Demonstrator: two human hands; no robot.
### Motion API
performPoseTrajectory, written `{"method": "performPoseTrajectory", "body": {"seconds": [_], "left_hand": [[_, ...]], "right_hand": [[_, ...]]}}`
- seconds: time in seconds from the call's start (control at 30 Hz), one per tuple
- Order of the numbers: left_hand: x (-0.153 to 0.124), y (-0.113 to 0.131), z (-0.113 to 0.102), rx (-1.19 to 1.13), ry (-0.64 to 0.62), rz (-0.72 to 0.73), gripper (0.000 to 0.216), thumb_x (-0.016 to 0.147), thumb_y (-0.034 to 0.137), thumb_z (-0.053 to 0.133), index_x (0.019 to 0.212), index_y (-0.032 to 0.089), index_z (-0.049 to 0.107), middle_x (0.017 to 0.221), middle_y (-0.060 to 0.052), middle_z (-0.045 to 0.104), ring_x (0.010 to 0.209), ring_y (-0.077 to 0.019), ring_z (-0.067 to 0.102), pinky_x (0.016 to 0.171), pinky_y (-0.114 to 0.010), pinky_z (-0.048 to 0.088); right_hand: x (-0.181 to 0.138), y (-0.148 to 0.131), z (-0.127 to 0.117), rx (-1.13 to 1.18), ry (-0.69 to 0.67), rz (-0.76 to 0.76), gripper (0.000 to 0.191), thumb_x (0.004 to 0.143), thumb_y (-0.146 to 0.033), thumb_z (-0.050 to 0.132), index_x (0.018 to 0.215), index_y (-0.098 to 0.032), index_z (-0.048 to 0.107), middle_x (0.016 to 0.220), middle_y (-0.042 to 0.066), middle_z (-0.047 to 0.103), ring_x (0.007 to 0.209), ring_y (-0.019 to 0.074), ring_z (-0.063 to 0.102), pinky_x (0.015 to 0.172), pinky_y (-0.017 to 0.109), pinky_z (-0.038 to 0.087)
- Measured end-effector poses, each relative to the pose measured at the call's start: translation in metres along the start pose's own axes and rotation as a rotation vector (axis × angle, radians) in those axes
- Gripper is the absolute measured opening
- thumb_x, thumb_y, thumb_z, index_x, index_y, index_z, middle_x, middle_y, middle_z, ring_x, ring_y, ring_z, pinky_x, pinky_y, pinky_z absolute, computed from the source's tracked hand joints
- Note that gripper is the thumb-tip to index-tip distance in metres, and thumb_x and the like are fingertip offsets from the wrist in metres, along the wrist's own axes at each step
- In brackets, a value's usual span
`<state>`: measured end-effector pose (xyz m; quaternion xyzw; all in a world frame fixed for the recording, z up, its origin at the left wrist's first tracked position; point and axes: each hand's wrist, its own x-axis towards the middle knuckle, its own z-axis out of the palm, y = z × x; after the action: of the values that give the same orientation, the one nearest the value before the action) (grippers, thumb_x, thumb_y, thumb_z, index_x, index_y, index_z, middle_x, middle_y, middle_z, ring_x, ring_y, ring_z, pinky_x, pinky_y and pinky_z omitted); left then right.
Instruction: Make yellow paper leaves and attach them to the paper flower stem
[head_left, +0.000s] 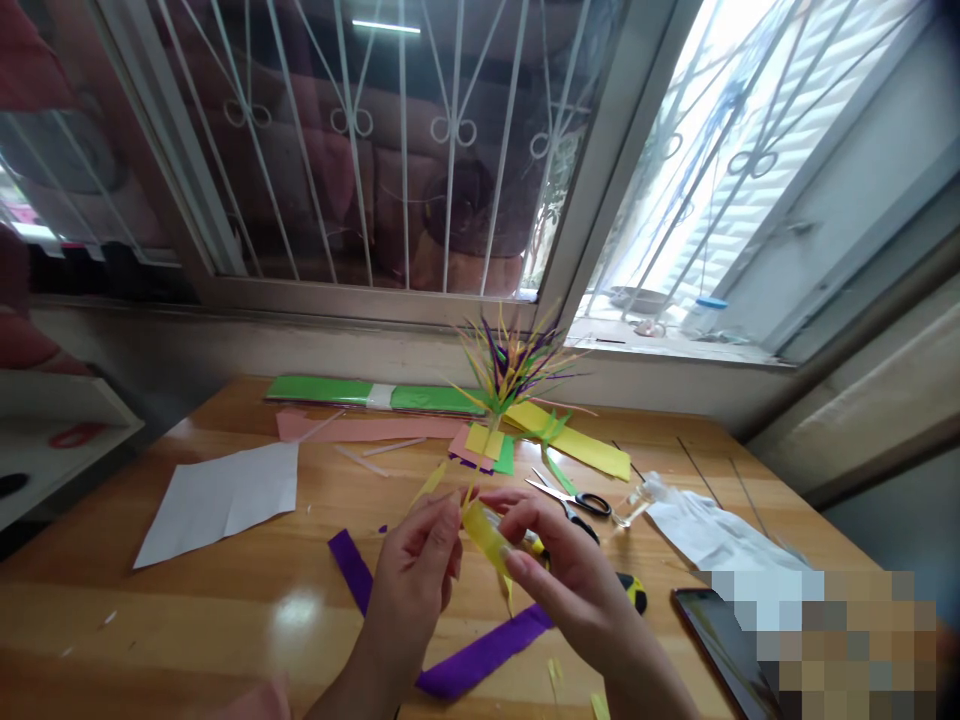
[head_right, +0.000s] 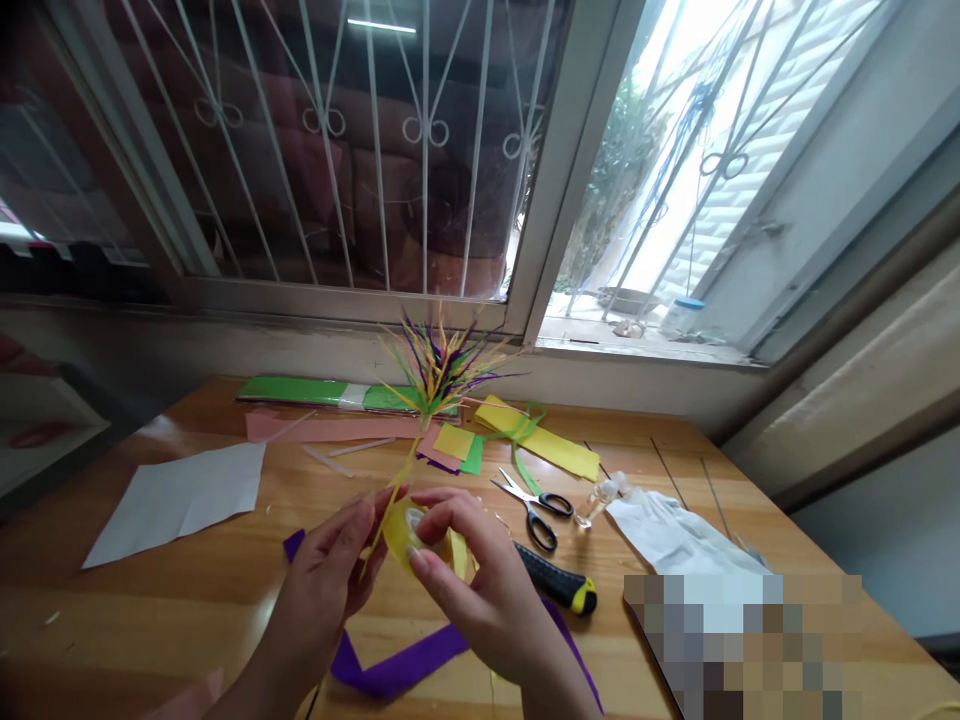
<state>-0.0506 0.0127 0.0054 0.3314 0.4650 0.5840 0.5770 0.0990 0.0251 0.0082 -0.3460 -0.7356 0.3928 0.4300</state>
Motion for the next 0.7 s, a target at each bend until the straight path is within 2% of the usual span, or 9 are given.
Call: {"method": "performPoseTrajectory", "body": {"seconds": [0.17,0.33,0.5,0.7], "left_hand": [[0.0008,-0.0016,0.0001,0.0,0.035,0.017,0.032,0.064,0.05,0.068,0.071,0.02,0.072,0.061,0.002,0.046,0.042,-0.0048,0.032,0.036,-0.017,0.025],[0.0008,-0.0008,0.0016,0.02,0.063,0.048,0.029,0.064,0.047,0.069,0.066,0.018,0.072,0.063,0.0,0.05,0.05,-0.0067,0.04,0.042,-0.015,0.031],[0.0001,0.0004,0.0014,0.022,0.066,0.032,0.031,0.063,0.048,0.07,0.064,0.017,0.071,0.056,0.001,0.046,0.049,-0.0073,0.038,0.041,-0.016,0.028],[0.0022,-0.0002,-0.0023,0.005,-0.005,-0.035,0.034,0.063,0.05,0.07,0.073,0.017,0.071,0.049,0.005,0.039,0.042,-0.0045,0.031,0.039,-0.016,0.02]], "right_hand": [[0.0001,-0.0058,-0.0004,-0.036,-0.007,0.005,0.012,0.087,-0.032,0.051,0.083,-0.021,0.053,0.09,0.008,0.059,0.108,0.0252,0.051,0.088,0.037,0.043],[0.0,-0.0059,0.0003,-0.045,-0.006,0.006,0.009,0.087,-0.03,0.051,0.084,-0.022,0.053,0.1,0.009,0.059,0.11,0.0245,0.05,0.088,0.036,0.042],[0.0001,-0.0026,0.0005,-0.049,-0.001,0.015,0.009,0.086,-0.03,0.051,0.084,-0.022,0.053,0.106,0.01,0.059,0.111,0.0245,0.05,0.089,0.036,0.043],[0.0008,-0.0083,0.001,-0.057,-0.019,0.018,0.009,0.086,-0.03,0.051,0.082,-0.022,0.052,0.103,0.009,0.059,0.109,0.0234,0.051,0.088,0.035,0.042]]}}
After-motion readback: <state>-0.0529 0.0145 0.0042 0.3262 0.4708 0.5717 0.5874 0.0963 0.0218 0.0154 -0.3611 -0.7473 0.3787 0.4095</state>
